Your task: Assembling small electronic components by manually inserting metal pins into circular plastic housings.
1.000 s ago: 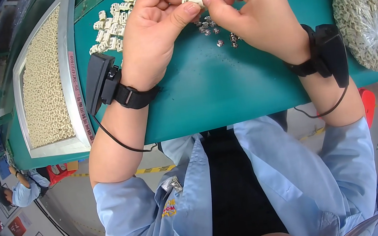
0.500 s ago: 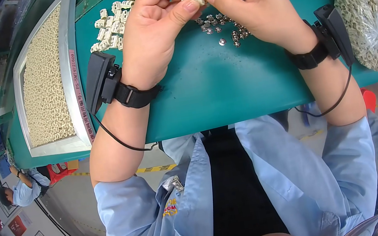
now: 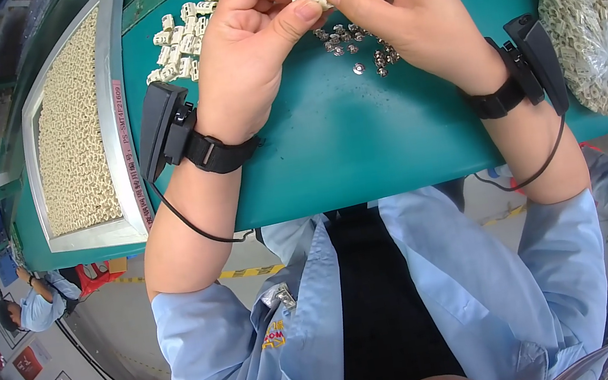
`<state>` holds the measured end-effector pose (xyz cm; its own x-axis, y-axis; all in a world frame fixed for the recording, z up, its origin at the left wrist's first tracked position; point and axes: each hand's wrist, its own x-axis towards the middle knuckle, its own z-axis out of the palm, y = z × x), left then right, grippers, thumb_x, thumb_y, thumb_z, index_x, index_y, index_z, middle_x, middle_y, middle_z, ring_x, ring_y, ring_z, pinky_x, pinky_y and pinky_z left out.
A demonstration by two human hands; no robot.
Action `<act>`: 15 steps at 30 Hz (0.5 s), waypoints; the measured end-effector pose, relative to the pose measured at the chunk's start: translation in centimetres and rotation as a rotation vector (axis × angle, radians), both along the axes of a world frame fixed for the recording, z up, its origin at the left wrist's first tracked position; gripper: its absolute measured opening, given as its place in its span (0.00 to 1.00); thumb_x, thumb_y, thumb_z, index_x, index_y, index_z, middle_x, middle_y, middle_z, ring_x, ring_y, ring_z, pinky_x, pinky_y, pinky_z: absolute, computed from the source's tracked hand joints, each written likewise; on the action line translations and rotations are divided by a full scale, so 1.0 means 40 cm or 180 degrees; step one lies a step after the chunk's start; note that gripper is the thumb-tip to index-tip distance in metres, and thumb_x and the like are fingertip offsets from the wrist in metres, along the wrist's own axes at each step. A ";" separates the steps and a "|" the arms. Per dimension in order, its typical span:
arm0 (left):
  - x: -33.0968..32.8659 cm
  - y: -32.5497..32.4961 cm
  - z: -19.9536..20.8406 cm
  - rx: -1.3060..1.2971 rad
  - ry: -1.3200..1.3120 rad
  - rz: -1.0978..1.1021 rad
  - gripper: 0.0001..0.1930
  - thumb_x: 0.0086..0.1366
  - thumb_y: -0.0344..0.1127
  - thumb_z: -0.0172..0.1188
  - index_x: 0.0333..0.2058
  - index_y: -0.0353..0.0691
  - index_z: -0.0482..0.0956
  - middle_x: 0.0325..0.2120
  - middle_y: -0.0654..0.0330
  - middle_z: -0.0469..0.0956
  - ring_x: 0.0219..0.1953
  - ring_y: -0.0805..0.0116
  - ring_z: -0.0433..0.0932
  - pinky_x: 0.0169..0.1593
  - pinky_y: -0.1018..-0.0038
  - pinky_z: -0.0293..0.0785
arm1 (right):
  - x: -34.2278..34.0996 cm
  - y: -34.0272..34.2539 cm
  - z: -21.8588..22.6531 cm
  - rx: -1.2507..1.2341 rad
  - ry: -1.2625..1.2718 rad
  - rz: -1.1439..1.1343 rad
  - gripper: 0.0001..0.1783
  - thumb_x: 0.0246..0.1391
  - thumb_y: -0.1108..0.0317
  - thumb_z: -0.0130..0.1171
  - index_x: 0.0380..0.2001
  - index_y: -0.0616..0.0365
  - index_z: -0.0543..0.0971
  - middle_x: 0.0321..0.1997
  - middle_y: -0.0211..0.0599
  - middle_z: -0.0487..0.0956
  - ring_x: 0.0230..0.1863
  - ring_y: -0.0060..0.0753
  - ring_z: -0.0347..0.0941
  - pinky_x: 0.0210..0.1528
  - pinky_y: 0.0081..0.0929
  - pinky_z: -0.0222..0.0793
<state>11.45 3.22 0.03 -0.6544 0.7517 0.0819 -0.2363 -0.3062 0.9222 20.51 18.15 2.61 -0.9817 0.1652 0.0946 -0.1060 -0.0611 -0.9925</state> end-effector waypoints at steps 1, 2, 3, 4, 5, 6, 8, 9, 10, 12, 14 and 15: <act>0.000 -0.001 0.001 -0.0012 -0.0002 -0.0003 0.11 0.59 0.22 0.55 0.42 0.35 0.69 0.35 0.59 0.76 0.37 0.74 0.75 0.44 0.81 0.71 | 0.001 -0.003 0.002 -0.0072 -0.0001 -0.0007 0.06 0.54 0.72 0.54 0.26 0.59 0.69 0.23 0.21 0.67 0.23 0.09 0.59 0.24 0.09 0.56; -0.005 -0.002 -0.002 -0.0007 0.0007 -0.0003 0.11 0.59 0.22 0.55 0.42 0.35 0.69 0.35 0.59 0.76 0.37 0.74 0.75 0.44 0.81 0.71 | 0.001 -0.005 0.004 -0.0068 0.0007 -0.0006 0.06 0.54 0.72 0.54 0.26 0.59 0.69 0.23 0.21 0.67 0.23 0.09 0.59 0.24 0.09 0.56; -0.016 -0.003 -0.010 0.0147 -0.0013 -0.0145 0.11 0.60 0.26 0.55 0.42 0.35 0.69 0.35 0.59 0.76 0.37 0.73 0.76 0.44 0.79 0.72 | 0.003 -0.007 0.007 -0.0048 0.0078 -0.0003 0.06 0.54 0.71 0.54 0.26 0.59 0.69 0.23 0.21 0.68 0.23 0.10 0.59 0.25 0.10 0.57; -0.025 -0.001 -0.011 0.0296 -0.0035 -0.0296 0.11 0.61 0.30 0.55 0.42 0.36 0.70 0.35 0.60 0.76 0.37 0.72 0.76 0.45 0.77 0.73 | 0.004 -0.007 0.009 -0.0033 0.0147 -0.0009 0.06 0.54 0.71 0.55 0.26 0.59 0.69 0.23 0.22 0.68 0.23 0.10 0.60 0.25 0.11 0.57; -0.031 0.001 -0.009 0.0445 -0.0056 -0.0449 0.12 0.62 0.34 0.55 0.43 0.36 0.71 0.35 0.60 0.76 0.37 0.71 0.76 0.45 0.75 0.73 | 0.007 -0.007 0.012 -0.0017 0.0218 -0.0016 0.07 0.54 0.71 0.55 0.26 0.60 0.69 0.23 0.22 0.68 0.23 0.11 0.61 0.25 0.11 0.58; -0.032 0.001 -0.008 0.0446 -0.0045 -0.0460 0.12 0.62 0.34 0.55 0.43 0.36 0.71 0.35 0.60 0.76 0.37 0.71 0.76 0.45 0.75 0.73 | 0.010 -0.007 0.015 -0.0014 0.0229 -0.0026 0.07 0.54 0.71 0.55 0.26 0.60 0.69 0.23 0.22 0.68 0.23 0.11 0.61 0.25 0.11 0.58; -0.029 -0.004 -0.002 0.0604 -0.0143 -0.0671 0.13 0.63 0.34 0.54 0.44 0.37 0.70 0.36 0.59 0.76 0.38 0.70 0.76 0.47 0.73 0.73 | 0.018 -0.006 0.025 0.0610 0.0609 -0.0089 0.07 0.52 0.70 0.57 0.26 0.60 0.70 0.24 0.25 0.70 0.23 0.13 0.63 0.26 0.13 0.60; -0.027 -0.007 0.002 0.0677 -0.0193 -0.0771 0.13 0.63 0.35 0.54 0.45 0.37 0.70 0.37 0.58 0.76 0.39 0.70 0.76 0.48 0.72 0.72 | 0.020 -0.006 0.028 0.0917 0.0796 -0.0116 0.08 0.51 0.70 0.58 0.26 0.60 0.71 0.24 0.26 0.70 0.24 0.14 0.64 0.26 0.14 0.61; -0.027 -0.009 0.004 0.0674 -0.0179 -0.0775 0.13 0.63 0.35 0.54 0.45 0.37 0.70 0.37 0.58 0.76 0.39 0.70 0.76 0.48 0.72 0.72 | 0.021 -0.005 0.032 0.0917 0.0810 -0.0121 0.08 0.51 0.70 0.58 0.26 0.60 0.71 0.24 0.26 0.70 0.24 0.14 0.64 0.26 0.14 0.61; -0.027 -0.014 0.001 0.0674 -0.0082 -0.0811 0.14 0.63 0.35 0.54 0.45 0.36 0.69 0.38 0.58 0.76 0.40 0.70 0.76 0.48 0.72 0.73 | 0.021 -0.002 0.044 0.1538 0.1158 -0.0223 0.06 0.49 0.72 0.59 0.26 0.61 0.72 0.24 0.29 0.72 0.24 0.16 0.66 0.26 0.16 0.63; -0.025 -0.014 0.003 0.0680 -0.0019 -0.0846 0.14 0.63 0.35 0.54 0.46 0.36 0.69 0.38 0.57 0.76 0.40 0.69 0.76 0.48 0.72 0.73 | 0.021 0.004 0.045 0.1861 0.1341 -0.0294 0.05 0.48 0.73 0.59 0.26 0.61 0.72 0.24 0.31 0.73 0.24 0.17 0.67 0.26 0.17 0.64; -0.022 -0.012 0.007 0.0638 0.0048 -0.0803 0.14 0.63 0.35 0.54 0.46 0.36 0.69 0.38 0.57 0.76 0.40 0.70 0.76 0.48 0.72 0.73 | 0.018 0.010 0.034 0.1946 0.1383 -0.0267 0.05 0.49 0.72 0.58 0.28 0.61 0.73 0.25 0.30 0.73 0.26 0.16 0.67 0.29 0.16 0.63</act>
